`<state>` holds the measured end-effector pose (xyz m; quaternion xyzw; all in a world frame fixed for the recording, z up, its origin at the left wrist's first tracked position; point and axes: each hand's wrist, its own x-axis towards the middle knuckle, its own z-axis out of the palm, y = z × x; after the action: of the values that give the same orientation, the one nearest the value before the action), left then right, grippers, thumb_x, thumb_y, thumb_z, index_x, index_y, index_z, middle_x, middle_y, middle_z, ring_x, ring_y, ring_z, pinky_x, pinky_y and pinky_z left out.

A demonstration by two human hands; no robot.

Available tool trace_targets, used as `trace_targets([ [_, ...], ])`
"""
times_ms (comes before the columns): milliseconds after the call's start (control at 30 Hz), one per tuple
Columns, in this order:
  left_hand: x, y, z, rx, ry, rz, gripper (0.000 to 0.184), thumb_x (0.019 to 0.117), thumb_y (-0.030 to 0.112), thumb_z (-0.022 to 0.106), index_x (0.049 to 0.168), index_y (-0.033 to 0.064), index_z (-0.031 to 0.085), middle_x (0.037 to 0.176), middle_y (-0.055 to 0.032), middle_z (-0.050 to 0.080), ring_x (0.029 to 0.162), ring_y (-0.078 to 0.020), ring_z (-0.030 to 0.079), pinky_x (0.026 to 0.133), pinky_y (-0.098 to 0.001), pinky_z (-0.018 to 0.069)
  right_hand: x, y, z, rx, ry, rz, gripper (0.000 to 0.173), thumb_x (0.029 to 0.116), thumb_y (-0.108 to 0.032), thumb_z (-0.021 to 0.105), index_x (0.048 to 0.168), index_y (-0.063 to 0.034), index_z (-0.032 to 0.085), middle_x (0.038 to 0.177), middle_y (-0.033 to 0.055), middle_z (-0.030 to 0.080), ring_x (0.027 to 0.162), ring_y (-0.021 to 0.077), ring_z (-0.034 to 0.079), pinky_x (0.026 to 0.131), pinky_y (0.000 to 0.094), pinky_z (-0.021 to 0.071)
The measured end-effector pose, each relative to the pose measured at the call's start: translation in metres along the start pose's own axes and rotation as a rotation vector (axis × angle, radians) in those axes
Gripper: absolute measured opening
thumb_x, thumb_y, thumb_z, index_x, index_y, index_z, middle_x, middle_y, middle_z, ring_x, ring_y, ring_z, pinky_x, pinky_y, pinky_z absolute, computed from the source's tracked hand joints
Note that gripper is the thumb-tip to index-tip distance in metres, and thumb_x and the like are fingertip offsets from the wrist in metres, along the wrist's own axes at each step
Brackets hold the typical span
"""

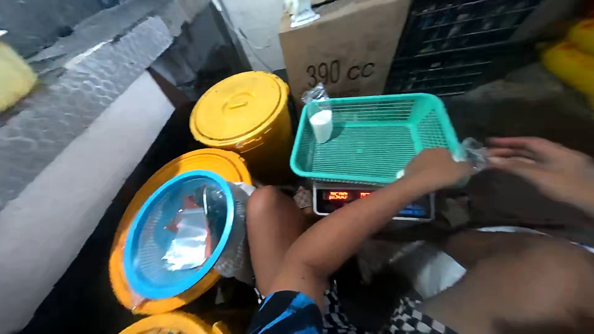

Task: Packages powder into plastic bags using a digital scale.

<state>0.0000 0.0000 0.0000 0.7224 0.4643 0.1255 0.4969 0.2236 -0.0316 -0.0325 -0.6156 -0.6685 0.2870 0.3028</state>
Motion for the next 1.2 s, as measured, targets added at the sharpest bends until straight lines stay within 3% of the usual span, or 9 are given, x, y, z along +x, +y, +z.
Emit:
trace_targets([
  [67, -0.002, -0.003, -0.003, -0.119, 0.019, 0.019, 0.041, 0.1104, 0.027, 0.046, 0.112, -0.0085, 0.066, 0.106, -0.0254, 0.068, 0.099, -0.0346, 0.066, 0.087, -0.0535, 0.0524, 0.020, -0.037, 0.020, -0.069, -0.083, 0.159, 0.037, 0.1043, -0.008, 0.059, 0.140, 0.0037, 0.055, 0.125, 0.0292, 0.063, 0.108, 0.0397, 0.065, 0.096, 0.0586, 0.0501],
  [267, -0.004, -0.008, -0.034, -0.290, 0.160, 0.042, 0.040, 0.1101, 0.025, 0.045, 0.109, -0.0077, 0.068, 0.097, -0.0174, 0.070, 0.085, -0.0218, 0.068, 0.082, -0.0422, 0.0562, 0.041, -0.080, 0.026, 0.236, -0.009, 0.169, 0.012, 0.0979, -0.004, 0.066, 0.105, 0.0049, 0.066, 0.082, 0.0056, 0.065, 0.062, 0.0067, 0.058, 0.060, 0.0241, 0.0529],
  [500, -0.005, -0.020, -0.064, -0.368, 0.243, -0.090, 0.029, 0.1078, 0.022, 0.050, 0.105, -0.0031, 0.064, 0.090, -0.0086, 0.069, 0.073, -0.0127, 0.066, 0.070, -0.0314, 0.0566, 0.053, -0.106, 0.041, 0.269, -0.036, 0.190, 0.012, 0.0943, 0.001, 0.068, 0.104, 0.0061, 0.064, 0.084, 0.0087, 0.064, 0.061, 0.0092, 0.061, 0.060, 0.0257, 0.0558],
  [667, -0.013, -0.019, -0.075, -0.460, 0.311, -0.039, 0.023, 0.1021, 0.009, 0.059, 0.080, 0.0041, 0.056, 0.071, -0.0024, 0.062, 0.058, -0.0081, 0.062, 0.060, -0.0241, 0.0567, 0.055, -0.124, 0.037, 0.248, -0.001, 0.106, 0.010, 0.0904, 0.007, 0.067, 0.100, 0.0042, 0.065, 0.083, 0.0077, 0.062, 0.059, 0.0080, 0.058, 0.058, 0.0234, 0.0541],
  [767, -0.011, -0.018, -0.077, -0.477, 0.320, -0.053, 0.008, 0.1013, 0.007, 0.059, 0.099, 0.0006, 0.055, 0.073, -0.0044, 0.060, 0.056, -0.0093, 0.061, 0.057, -0.0249, 0.0562, 0.058, -0.127, 0.034, 0.209, -0.005, 0.028, 0.015, 0.0925, 0.006, 0.065, 0.107, 0.0046, 0.067, 0.084, 0.0088, 0.061, 0.062, 0.0098, 0.057, 0.060, 0.0256, 0.0532],
  [900, -0.003, -0.011, -0.081, -0.625, 0.333, -0.054, 0.021, 0.1059, 0.006, 0.049, 0.126, -0.0010, 0.051, 0.076, -0.0041, 0.055, 0.055, -0.0104, 0.061, 0.056, -0.0256, 0.0583, 0.061, -0.123, 0.002, 0.272, 0.213, -0.035, 0.025, 0.0992, -0.009, 0.065, 0.122, -0.0005, 0.062, 0.090, 0.0049, 0.065, 0.068, 0.0074, 0.061, 0.063, 0.0246, 0.0549],
  [967, 0.005, -0.008, -0.080, -0.722, 0.334, -0.047, 0.021, 0.1057, 0.003, 0.044, 0.124, -0.0031, 0.052, 0.085, -0.0074, 0.055, 0.062, -0.0143, 0.064, 0.063, -0.0297, 0.0614, 0.061, -0.100, -0.002, 0.107, 0.287, 0.027, 0.034, 0.0974, -0.016, 0.070, 0.126, -0.0001, 0.061, 0.101, 0.0124, 0.066, 0.080, 0.0175, 0.065, 0.073, 0.0350, 0.0572],
  [1067, 0.016, 0.004, -0.081, -0.815, 0.335, -0.030, 0.017, 0.1025, -0.004, 0.040, 0.112, -0.0034, 0.054, 0.091, -0.0092, 0.056, 0.068, -0.0161, 0.065, 0.070, -0.0320, 0.0617, 0.061, -0.047, 0.025, -0.127, 0.227, 0.237, 0.065, 0.0904, -0.023, 0.079, 0.141, 0.0078, 0.051, 0.134, 0.0363, 0.055, 0.118, 0.0527, 0.059, 0.098, 0.0685, 0.0472],
  [1200, 0.022, 0.018, -0.091, -0.772, 0.410, 0.009, 0.019, 0.1025, -0.004, 0.038, 0.110, -0.0034, 0.056, 0.084, -0.0063, 0.057, 0.066, -0.0146, 0.065, 0.071, -0.0313, 0.0618, 0.066, 0.001, 0.061, -0.156, 0.053, 0.399, 0.064, 0.0948, -0.032, 0.075, 0.137, 0.0109, 0.052, 0.121, 0.0368, 0.062, 0.115, 0.0534, 0.060, 0.097, 0.0721, 0.0445],
])
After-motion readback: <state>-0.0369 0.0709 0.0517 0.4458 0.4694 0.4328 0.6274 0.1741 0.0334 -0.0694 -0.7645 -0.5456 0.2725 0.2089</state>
